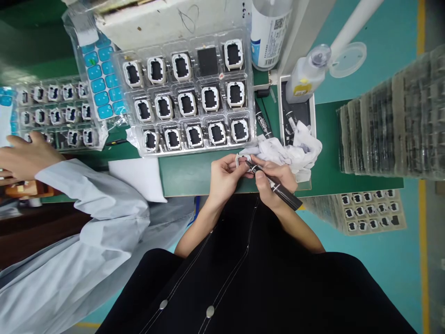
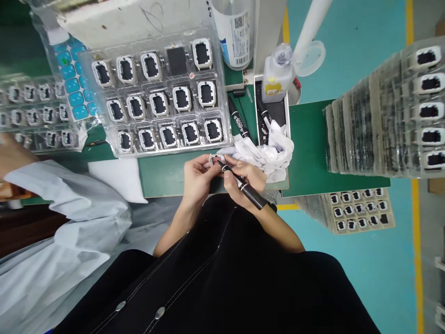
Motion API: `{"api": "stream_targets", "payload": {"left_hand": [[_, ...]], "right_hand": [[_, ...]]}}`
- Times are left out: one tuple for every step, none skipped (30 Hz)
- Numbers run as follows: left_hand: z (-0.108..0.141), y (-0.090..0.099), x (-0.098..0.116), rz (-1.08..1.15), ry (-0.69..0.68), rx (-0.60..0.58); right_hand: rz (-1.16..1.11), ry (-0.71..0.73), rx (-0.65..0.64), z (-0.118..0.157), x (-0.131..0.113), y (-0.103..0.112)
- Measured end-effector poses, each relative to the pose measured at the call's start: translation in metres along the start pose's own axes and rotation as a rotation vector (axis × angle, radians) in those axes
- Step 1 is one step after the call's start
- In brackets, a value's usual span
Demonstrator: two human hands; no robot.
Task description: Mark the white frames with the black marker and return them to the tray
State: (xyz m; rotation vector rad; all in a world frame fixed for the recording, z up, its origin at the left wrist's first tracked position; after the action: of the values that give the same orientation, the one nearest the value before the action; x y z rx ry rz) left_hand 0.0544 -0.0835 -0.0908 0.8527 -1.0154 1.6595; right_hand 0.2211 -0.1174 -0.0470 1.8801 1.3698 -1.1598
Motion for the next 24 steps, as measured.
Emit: {"api": "stream_targets", "payload": {"left_hand": [[-0.0003, -0.0005, 0.0006, 0.005, -0.008, -0.007], [-0.0006, -0.0008, 0.0011, 0.009, -0.017, -0.014], [-0.0007, -0.0012, 0.0015, 0.008, -0.024, -0.020], [-0.0008, -0.0015, 0.0016, 0.002, -0.031, -0.025], [-0.0008, -0.0018, 0.0016, -0.009, -0.039, -0.027], [-0.0006, -0.0021, 0.0013, -0.023, -0.049, -0.026], [-0.0003, -0.0024, 0.0011, -0.037, -0.060, -0.020], [0.0002, -0.0023, 0.0010, -0.050, -0.075, -0.006], [0.0010, -0.0018, 0.0012, -0.062, -0.093, 0.017], [0.0020, -0.0012, 0.0016, -0.072, -0.112, 0.043], [0.0032, -0.0006, 0.0021, -0.082, -0.130, 0.069], [0.0044, -0.0003, 0.0026, -0.091, -0.146, 0.091], [0.0057, -0.0002, 0.0030, -0.100, -0.158, 0.108], [0.0067, -0.0004, 0.0032, -0.107, -0.165, 0.117], [0.0074, -0.0007, 0.0033, -0.112, -0.167, 0.122], [0.0078, -0.0005, 0.0034, -0.113, -0.167, 0.127], [0.0078, 0.0000, 0.0035, -0.110, -0.164, 0.129], [0.0074, 0.0006, 0.0034, -0.105, -0.156, 0.128], [0.0066, 0.0011, 0.0029, -0.095, -0.142, 0.120], [0.0055, 0.0015, 0.0023, -0.082, -0.122, 0.107], [0.0043, 0.0018, 0.0015, -0.067, -0.097, 0.089], [0.0030, 0.0018, 0.0007, -0.049, -0.069, 0.065], [0.0018, 0.0017, 0.0002, -0.030, -0.040, 0.041], [0.0007, 0.0016, 0.0000, -0.010, -0.014, 0.018]], "right_hand": [[-0.005, 0.010, 0.002, -0.0004, -0.0009, -0.0002], [-0.012, 0.026, 0.008, -0.0008, -0.0022, -0.0003], [-0.019, 0.042, 0.018, -0.0012, -0.0033, -0.0001], [-0.021, 0.054, 0.028, -0.0015, -0.0040, 0.0001], [-0.017, 0.059, 0.034, -0.0017, -0.0040, 0.0001], [-0.010, 0.058, 0.037, -0.0018, -0.0036, 0.0000], [0.004, 0.053, 0.038, -0.0018, -0.0030, 0.0000], [0.022, 0.043, 0.033, -0.0018, -0.0021, -0.0003], [0.037, 0.038, 0.026, -0.0016, -0.0019, -0.0007], [0.048, 0.041, 0.018, -0.0014, -0.0025, -0.0009], [0.057, 0.046, 0.010, -0.0010, -0.0033, -0.0012], [0.064, 0.053, 0.000, -0.0006, -0.0042, -0.0017], [0.070, 0.056, -0.011, -0.0001, -0.0046, -0.0023], [0.072, 0.057, -0.015, 0.0005, -0.0047, -0.0024], [0.073, 0.053, -0.014, 0.0011, -0.0042, -0.0021], [0.074, 0.043, -0.009, 0.0018, -0.0031, -0.0016], [0.070, 0.034, -0.001, 0.0026, -0.0019, -0.0009], [0.064, 0.023, 0.009, 0.0032, -0.0007, 0.0000], [0.057, 0.010, 0.017, 0.0038, 0.0008, 0.0005], [0.044, 0.000, 0.020, 0.0043, 0.0019, 0.0004], [0.024, -0.006, 0.017, 0.0045, 0.0024, -0.0003], [-0.004, -0.006, 0.015, 0.0044, 0.0022, -0.0010], [-0.034, -0.003, 0.015, 0.0041, 0.0015, -0.0016], [-0.060, 0.004, 0.021, 0.0036, 0.0004, -0.0016]]}}
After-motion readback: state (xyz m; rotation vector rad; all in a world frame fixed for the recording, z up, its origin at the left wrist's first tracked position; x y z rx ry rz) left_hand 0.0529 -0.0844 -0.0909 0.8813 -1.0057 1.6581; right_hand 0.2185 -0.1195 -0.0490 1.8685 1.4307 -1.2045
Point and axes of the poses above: each hand's wrist, its own z-axis away from the middle knuckle, its own y-axis out of the back of the hand, x = y × z, the point moved 9 cm from there along -z, towards the middle knuckle, and after that the axes turned 5 degrees about x, right-handed, at the moved point
